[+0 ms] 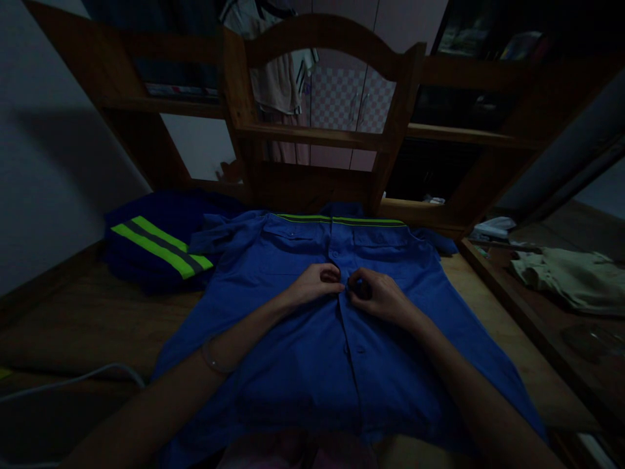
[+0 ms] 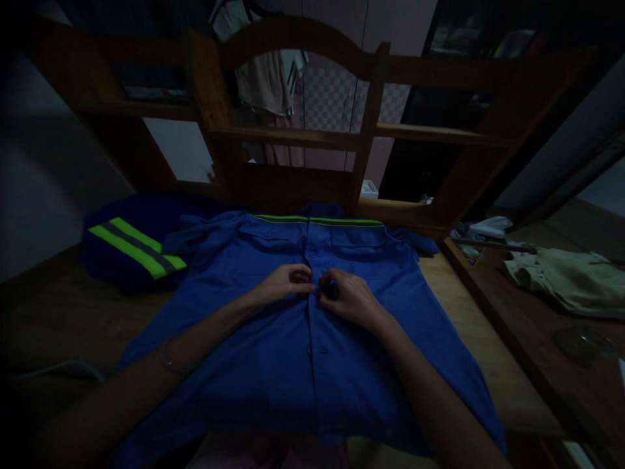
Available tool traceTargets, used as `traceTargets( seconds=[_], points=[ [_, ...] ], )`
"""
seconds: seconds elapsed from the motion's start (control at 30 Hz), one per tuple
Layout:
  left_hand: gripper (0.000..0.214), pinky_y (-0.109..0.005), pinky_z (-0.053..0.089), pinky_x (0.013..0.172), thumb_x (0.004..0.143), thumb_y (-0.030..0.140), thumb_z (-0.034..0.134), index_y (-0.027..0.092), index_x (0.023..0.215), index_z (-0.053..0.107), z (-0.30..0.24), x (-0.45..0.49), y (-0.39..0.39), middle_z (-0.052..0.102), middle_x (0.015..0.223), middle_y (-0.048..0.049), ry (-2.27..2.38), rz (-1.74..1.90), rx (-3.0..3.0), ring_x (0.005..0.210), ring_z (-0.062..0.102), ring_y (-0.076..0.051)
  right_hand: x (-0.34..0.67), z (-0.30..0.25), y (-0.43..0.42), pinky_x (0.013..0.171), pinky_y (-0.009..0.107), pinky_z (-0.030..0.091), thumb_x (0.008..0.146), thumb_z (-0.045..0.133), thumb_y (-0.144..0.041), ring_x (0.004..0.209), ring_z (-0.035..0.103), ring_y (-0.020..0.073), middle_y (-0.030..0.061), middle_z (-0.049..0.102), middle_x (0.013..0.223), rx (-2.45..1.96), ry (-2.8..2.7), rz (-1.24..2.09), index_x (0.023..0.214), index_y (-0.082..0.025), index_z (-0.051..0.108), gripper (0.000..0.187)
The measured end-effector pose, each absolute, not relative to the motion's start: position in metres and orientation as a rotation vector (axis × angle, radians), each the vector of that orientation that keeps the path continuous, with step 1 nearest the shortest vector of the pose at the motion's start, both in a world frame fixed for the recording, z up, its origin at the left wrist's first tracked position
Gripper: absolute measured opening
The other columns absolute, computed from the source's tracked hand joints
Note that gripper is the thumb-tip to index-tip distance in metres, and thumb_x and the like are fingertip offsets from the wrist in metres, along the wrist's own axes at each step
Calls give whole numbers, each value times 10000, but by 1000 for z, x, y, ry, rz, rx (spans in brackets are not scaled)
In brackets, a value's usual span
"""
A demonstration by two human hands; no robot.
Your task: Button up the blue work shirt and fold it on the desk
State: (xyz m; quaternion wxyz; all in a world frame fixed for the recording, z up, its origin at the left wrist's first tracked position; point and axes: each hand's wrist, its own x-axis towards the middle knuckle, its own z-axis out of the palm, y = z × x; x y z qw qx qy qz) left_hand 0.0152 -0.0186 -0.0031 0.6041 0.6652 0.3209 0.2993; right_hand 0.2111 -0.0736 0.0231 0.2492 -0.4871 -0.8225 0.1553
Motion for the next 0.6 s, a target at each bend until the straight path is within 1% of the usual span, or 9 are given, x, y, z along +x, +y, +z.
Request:
traceTargets(
  seconds=[0.2,0.6],
  points=[
    [265,-220,449,634,647,247,692,115,841,569,-5,15,-18,624,784,-37,746,690,1559,696,595,-123,212,23,-74,576,217,352,740,586,-203,632,535,124,0,596,770,-1316,-2280,421,897,-206,549,161],
    [352,-225,433,656,625,335,733,120,837,552,-6,15,-19,595,772,-25,717,685,1548,703,574,-119,211,24,-75,565,216,341,751,580,-208,628,525,119,-4,579,763,-1284,-2292,429,918,-201,537,172]
  ],
)
